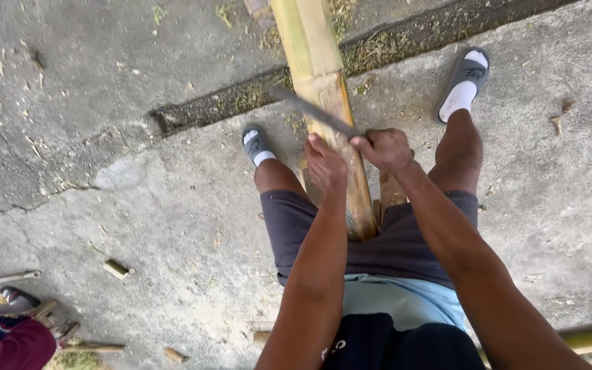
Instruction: Shaving the outer skin off a bamboo pole using a machete.
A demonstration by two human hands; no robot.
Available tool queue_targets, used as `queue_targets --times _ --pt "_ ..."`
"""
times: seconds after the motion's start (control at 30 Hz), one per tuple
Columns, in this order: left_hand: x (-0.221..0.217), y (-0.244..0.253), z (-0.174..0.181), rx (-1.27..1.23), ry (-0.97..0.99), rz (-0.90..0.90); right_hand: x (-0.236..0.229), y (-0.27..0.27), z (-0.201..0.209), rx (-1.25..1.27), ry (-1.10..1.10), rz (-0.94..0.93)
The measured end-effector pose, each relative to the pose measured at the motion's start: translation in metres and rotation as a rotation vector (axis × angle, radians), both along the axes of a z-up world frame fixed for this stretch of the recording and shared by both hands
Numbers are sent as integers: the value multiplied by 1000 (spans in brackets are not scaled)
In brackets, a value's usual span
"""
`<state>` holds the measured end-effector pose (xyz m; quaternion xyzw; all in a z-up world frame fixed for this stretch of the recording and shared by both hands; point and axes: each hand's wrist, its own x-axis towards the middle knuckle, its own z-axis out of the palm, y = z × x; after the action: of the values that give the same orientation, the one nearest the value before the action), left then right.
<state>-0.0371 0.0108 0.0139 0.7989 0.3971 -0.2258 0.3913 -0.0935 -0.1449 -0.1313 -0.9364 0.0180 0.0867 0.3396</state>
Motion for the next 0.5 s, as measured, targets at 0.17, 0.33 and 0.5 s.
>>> queue_targets --times 0.17,0.33,0.5 --pt "-9 1 9 -6 28 -10 5 10 24 360 98 -215" --pt "6 -3 16 -9 -13 24 -5 15 42 273 -50 -137" --pt "10 -5 15 -16 8 30 -3 16 51 351 122 -258"
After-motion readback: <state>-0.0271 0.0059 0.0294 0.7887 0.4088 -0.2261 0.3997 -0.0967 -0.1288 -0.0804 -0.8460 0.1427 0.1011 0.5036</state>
